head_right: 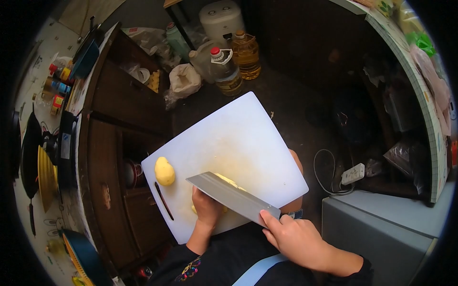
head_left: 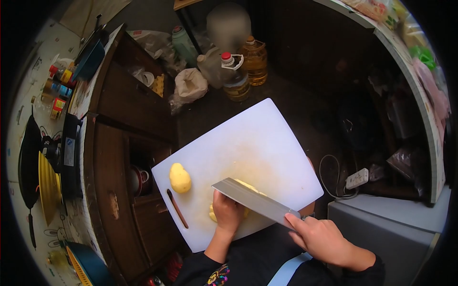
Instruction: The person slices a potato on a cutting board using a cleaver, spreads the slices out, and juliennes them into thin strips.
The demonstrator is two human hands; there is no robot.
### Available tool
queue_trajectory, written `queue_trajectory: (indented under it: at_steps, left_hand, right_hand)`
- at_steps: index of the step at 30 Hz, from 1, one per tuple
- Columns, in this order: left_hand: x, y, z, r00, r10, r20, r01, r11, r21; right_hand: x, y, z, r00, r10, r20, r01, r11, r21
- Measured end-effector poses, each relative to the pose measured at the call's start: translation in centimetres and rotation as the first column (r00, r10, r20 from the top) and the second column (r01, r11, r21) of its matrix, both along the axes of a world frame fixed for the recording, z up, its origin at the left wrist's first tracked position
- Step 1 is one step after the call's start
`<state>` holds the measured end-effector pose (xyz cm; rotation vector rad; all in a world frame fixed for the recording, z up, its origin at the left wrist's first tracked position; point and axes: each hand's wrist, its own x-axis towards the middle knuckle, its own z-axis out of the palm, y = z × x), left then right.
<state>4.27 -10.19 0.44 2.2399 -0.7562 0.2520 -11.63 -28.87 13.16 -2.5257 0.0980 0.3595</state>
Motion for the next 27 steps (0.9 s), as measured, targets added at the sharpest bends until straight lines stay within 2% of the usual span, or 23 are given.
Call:
queue_trajectory:
  at_steps: [2, 5, 11, 17, 20, 27]
  left_hand:
    - [-0.1, 0.1, -0.2, 0.998, 0.017, -0.064, -0.019, 0.999, -0.029]
    - [0.1, 0.1, 0.3, 1.0, -0.019, -0.01, 0.019, 1.0, -0.004]
    - [0.0, 0.1, -0.1, 0.997, 0.021, -0.072, -0.024, 0.998, -0.05]
    - [0.5, 0.3, 0.0, 0.997, -0.048, 0.064, 0.045, 0.998, 0.05]
    - [0.2, 0.3, -0.2, 1.0, -0.023, 0.012, 0.023, 1.0, -0.016]
    - [0.1, 0.5, -0.4, 0.999, -0.026, 0.033, 0.026, 1.0, 0.014]
  right_hand:
    - [-0.2, 0.0, 0.5, 1.0, 0.007, -0.004, -0.007, 1.0, -0.009]
    - [-0.2, -0.1, 0.6, 1.0, 0.019, -0.014, -0.019, 0.999, -0.031]
    - [0.5, -0.3, 0.8, 0.998, 0.033, -0.052, -0.034, 0.999, -0.015]
    - [2.0, 0.7, -2.9, 0.999, -0.017, 0.027, 0.016, 0.999, 0.034]
    - [3.2, 2.2, -3.4, 0.999, 0.009, 0.053, -0.008, 1.0, -0.031]
    - [5.0, 3.0, -3.7, 0.997, -0.037, 0.066, 0.036, 0.999, 0.016]
